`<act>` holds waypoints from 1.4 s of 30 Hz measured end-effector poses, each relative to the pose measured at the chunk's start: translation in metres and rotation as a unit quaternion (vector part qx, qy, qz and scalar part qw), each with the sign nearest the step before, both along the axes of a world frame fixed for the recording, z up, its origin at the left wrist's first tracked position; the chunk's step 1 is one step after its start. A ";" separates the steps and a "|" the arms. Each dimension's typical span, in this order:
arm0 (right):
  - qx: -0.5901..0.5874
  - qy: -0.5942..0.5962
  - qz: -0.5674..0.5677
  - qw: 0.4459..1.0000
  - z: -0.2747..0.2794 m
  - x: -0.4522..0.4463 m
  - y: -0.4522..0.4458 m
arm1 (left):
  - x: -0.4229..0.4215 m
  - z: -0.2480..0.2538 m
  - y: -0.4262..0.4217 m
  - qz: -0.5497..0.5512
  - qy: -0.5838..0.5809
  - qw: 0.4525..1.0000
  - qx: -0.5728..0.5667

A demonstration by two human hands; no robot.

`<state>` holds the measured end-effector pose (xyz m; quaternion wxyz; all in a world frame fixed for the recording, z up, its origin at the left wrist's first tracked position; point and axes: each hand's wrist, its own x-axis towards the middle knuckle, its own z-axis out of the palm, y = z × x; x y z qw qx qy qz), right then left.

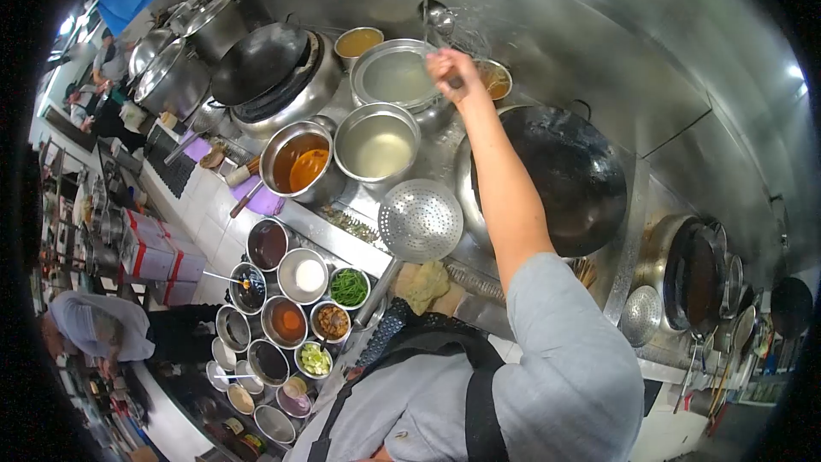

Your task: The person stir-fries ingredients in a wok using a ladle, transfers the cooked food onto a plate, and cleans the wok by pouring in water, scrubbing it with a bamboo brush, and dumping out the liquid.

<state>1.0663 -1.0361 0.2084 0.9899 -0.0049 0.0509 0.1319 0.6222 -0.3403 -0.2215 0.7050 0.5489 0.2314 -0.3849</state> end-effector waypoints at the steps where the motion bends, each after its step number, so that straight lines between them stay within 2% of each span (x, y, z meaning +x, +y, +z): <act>1: -0.249 0.052 -0.042 0.966 -0.005 0.001 0.009 | 0.003 0.000 -0.002 0.007 0.005 1.000 -0.025; 2: -0.482 0.103 -0.080 0.866 -0.011 0.000 0.025 | 0.006 0.000 -0.003 0.001 0.015 1.000 -0.021; 4: -0.732 0.147 -0.096 0.659 -0.021 -0.021 0.058 | 0.008 0.000 -0.004 -0.010 0.036 0.999 -0.011; 6: -0.822 0.166 -0.073 0.541 -0.040 -0.042 0.072 | 0.015 0.000 -0.005 -0.050 0.000 0.998 0.029; 7: -0.805 0.173 -0.074 0.563 -0.037 -0.055 0.079 | 0.015 -0.009 0.000 -0.073 0.002 0.995 0.070; 8: -0.677 0.175 -0.052 0.713 -0.047 -0.052 0.066 | 0.020 -0.006 -0.001 -0.100 0.010 0.988 0.118; 9: -0.522 0.168 -0.028 0.836 -0.069 -0.044 0.043 | 0.027 0.010 -0.008 -0.123 0.021 0.980 0.155; 10: -0.346 0.153 -0.004 0.926 -0.080 -0.044 0.026 | 0.035 0.028 -0.015 -0.139 0.026 0.973 0.181; 11: -0.119 0.186 0.007 0.975 -0.054 -0.057 0.020 | 0.040 0.041 -0.022 -0.151 0.026 0.969 0.194; 13: -0.056 0.131 -0.013 0.990 -0.044 -0.063 0.007 | 0.051 0.066 -0.037 -0.176 0.005 0.962 0.207; 17: 0.018 0.099 -0.043 0.994 0.000 -0.097 -0.013 | 0.056 0.086 -0.052 -0.222 -0.045 0.951 0.212; 19: 0.098 0.029 -0.081 0.991 0.019 -0.123 -0.032 | 0.054 0.083 -0.057 -0.231 -0.055 0.947 0.215; 22: 0.179 -0.017 -0.103 0.978 0.045 -0.163 -0.072 | 0.047 0.053 -0.057 -0.220 -0.047 0.952 0.208; 27: 0.051 -0.035 -0.211 0.975 0.071 -0.254 -0.128 | 0.034 -0.007 -0.057 -0.207 -0.041 0.960 0.183; 30: -0.049 0.036 -0.241 0.969 0.072 -0.328 -0.174 | 0.037 -0.007 -0.068 -0.222 -0.041 0.962 0.153; 32: -0.167 0.054 -0.265 0.948 0.076 -0.386 -0.188 | 0.042 -0.007 -0.073 -0.264 -0.047 0.954 0.137; 33: -0.184 0.072 -0.259 0.945 0.072 -0.413 -0.200 | 0.043 -0.008 -0.075 -0.309 -0.141 0.922 0.188; 35: -0.283 0.131 -0.316 0.896 0.058 -0.469 -0.211 | 0.044 -0.010 -0.089 -0.378 -0.332 0.823 0.264; 37: -0.416 0.170 -0.318 0.835 0.039 -0.518 -0.221 | 0.048 -0.012 -0.097 -0.410 -0.319 0.803 0.291; 39: -0.573 0.186 -0.266 0.753 0.010 -0.577 -0.229 | 0.052 -0.010 -0.103 -0.407 -0.289 0.820 0.279; 41: -0.525 0.323 -0.266 0.741 0.005 -0.623 -0.204 | 0.058 -0.016 -0.105 -0.394 -0.245 0.849 0.250; 42: -0.535 0.342 -0.250 0.731 0.004 -0.644 -0.192 | 0.060 -0.021 -0.104 -0.388 -0.226 0.861 0.238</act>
